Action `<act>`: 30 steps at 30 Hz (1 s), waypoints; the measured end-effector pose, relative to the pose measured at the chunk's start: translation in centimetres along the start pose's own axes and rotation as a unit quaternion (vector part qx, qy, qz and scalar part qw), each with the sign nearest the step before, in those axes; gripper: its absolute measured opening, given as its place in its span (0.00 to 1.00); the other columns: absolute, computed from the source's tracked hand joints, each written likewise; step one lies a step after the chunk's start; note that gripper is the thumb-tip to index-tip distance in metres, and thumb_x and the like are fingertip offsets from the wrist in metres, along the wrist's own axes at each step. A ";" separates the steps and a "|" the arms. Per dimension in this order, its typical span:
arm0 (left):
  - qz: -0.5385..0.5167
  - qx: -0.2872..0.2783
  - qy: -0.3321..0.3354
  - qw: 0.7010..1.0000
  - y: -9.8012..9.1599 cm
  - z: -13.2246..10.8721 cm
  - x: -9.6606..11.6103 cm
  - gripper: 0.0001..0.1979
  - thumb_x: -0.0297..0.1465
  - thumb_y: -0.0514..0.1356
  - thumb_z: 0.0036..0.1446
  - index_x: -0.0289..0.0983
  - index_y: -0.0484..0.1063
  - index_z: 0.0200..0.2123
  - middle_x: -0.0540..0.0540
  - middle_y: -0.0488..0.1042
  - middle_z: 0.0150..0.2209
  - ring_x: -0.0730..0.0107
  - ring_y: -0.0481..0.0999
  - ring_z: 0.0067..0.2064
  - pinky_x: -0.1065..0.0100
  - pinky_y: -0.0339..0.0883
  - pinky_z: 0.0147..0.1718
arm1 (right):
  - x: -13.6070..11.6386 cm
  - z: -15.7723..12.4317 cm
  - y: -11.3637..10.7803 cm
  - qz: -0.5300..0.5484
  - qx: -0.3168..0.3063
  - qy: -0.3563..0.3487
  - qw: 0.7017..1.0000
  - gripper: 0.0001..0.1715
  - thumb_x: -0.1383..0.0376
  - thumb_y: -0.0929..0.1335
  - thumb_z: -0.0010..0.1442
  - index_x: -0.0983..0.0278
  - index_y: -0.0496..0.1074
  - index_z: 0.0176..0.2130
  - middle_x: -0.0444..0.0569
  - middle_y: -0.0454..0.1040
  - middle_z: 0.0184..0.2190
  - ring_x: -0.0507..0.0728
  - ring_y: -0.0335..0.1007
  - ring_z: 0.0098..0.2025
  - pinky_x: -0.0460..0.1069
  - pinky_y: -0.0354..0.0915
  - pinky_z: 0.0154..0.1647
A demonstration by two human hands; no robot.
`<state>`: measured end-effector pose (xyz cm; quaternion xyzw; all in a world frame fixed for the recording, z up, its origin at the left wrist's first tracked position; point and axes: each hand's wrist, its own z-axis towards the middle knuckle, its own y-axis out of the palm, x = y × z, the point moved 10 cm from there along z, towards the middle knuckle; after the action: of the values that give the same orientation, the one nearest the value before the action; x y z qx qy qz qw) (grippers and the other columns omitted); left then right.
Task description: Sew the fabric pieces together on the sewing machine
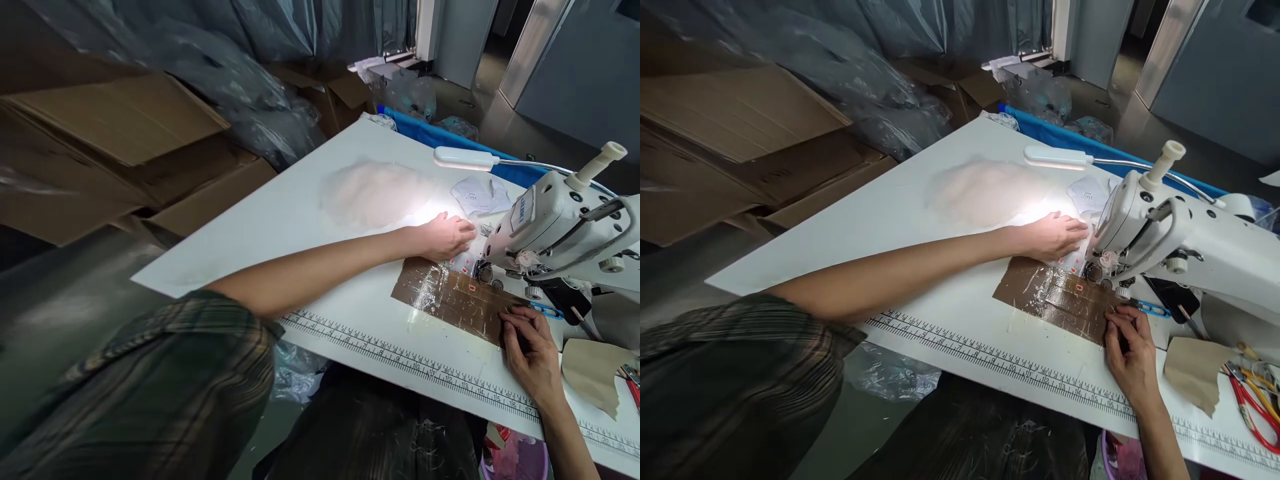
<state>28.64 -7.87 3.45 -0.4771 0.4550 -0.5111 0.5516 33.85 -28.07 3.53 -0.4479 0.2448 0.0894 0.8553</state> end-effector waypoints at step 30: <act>-0.127 0.162 -0.312 0.927 -5.3 -20.3 -13.8 0.19 0.44 0.59 0.62 0.38 0.77 0.48 0.43 0.77 0.49 0.60 0.75 0.51 0.60 0.67 0.55 | 0.1 -2.0 1.7 -0.056 0.050 -0.238 0.968 0.13 0.60 0.64 0.66 0.64 0.71 0.47 0.56 0.68 0.45 0.60 0.70 0.43 0.55 0.68 0.43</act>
<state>6.98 4.49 6.27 -0.5702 0.1063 -0.4691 0.6660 32.65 -28.73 1.22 -0.3838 0.0131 0.1327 0.9138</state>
